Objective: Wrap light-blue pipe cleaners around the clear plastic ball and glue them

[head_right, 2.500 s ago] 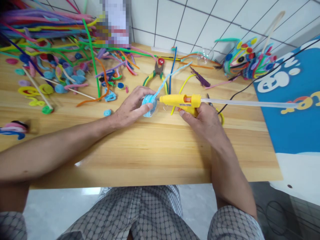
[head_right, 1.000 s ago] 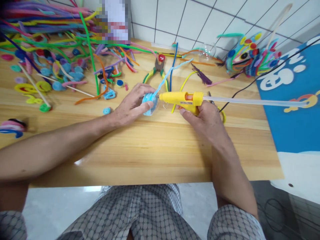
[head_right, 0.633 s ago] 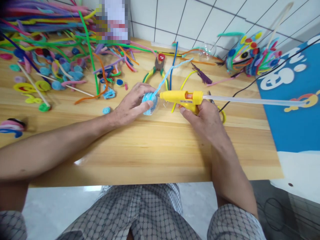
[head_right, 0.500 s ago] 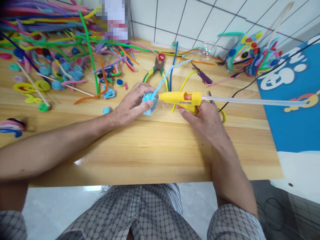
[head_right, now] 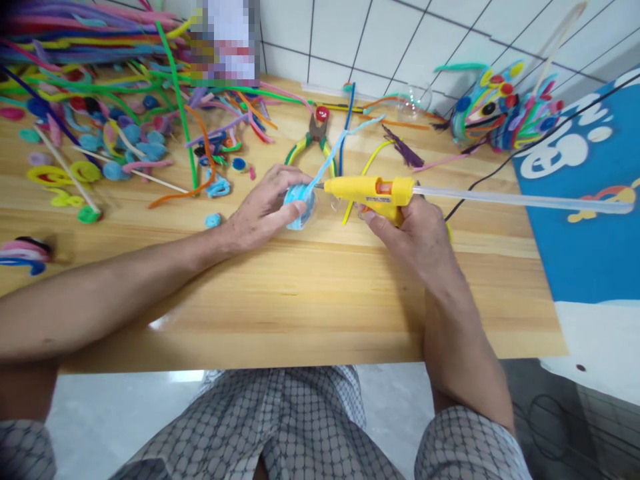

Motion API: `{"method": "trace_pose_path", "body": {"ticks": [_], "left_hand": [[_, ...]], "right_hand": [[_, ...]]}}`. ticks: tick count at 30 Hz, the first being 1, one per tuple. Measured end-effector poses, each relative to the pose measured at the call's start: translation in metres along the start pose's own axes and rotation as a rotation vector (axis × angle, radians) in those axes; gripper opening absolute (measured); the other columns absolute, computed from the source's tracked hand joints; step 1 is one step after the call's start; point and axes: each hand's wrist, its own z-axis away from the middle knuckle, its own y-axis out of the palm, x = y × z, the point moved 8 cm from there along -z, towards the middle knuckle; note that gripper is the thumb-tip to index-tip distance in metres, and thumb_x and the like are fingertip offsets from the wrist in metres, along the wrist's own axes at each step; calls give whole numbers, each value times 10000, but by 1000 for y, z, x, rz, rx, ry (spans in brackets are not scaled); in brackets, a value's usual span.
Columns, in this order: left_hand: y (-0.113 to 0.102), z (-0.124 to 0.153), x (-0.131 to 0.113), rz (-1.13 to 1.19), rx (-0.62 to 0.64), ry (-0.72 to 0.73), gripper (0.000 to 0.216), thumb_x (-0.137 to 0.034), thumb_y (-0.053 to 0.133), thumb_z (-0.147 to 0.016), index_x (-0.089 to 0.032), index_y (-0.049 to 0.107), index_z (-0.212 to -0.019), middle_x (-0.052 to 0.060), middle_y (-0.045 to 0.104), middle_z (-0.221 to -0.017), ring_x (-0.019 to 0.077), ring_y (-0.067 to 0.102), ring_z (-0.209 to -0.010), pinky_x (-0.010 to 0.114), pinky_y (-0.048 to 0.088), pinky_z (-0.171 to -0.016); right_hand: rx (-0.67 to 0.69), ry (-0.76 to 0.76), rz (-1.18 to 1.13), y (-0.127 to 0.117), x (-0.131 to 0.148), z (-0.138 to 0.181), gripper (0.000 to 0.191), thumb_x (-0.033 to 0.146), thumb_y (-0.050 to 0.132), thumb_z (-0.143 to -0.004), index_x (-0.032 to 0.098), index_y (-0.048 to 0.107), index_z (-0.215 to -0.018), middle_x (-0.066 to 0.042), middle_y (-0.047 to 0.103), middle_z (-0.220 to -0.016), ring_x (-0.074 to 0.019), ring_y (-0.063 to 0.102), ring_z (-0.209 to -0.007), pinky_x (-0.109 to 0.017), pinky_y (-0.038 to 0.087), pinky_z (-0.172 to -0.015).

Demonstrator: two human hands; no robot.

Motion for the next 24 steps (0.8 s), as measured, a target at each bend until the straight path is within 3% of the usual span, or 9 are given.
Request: {"method": "trace_pose_path", "body": {"ticks": [3,8,15,24], "left_hand": [[0,0,0,8,-4,22,511,-637,510,-1166,-265,657,-1483,115,739,-1450,286,680,-1414,503,548,-1263],[0,1,1,15,-16,35,501,-589,534,-1167,-245,632,-1518,126,730,-1507,275,692,-1421,477,559,-1264],[-2,4,1,38,-15,-26,565,-593,537,-1158,-215,595,-1575,139,713,-1550,282,698,-1447,467,570,-1272],[-3,-1,-10,-28,53,63,542,-535,487,-1195,-292,568,-1673,103,693,-1656,282,656,-1543,510,494,-1351]], "right_hand": [[-5,-31,-56,-3,3,0,221,494,763,-984,303,852,-1051,-68,887,-1000,-319,824,-899,-436,654,-778],[12,24,40,2,-3,0,242,471,814,-929,256,867,-1026,-61,822,-801,-293,758,-701,-401,570,-633],[41,-25,-32,12,-2,1,232,410,765,-969,272,880,-1116,-54,868,-915,-304,789,-792,-419,610,-711],[37,-20,-75,12,5,1,223,400,758,-964,264,878,-1093,-72,871,-944,-323,791,-818,-435,608,-719]]}}
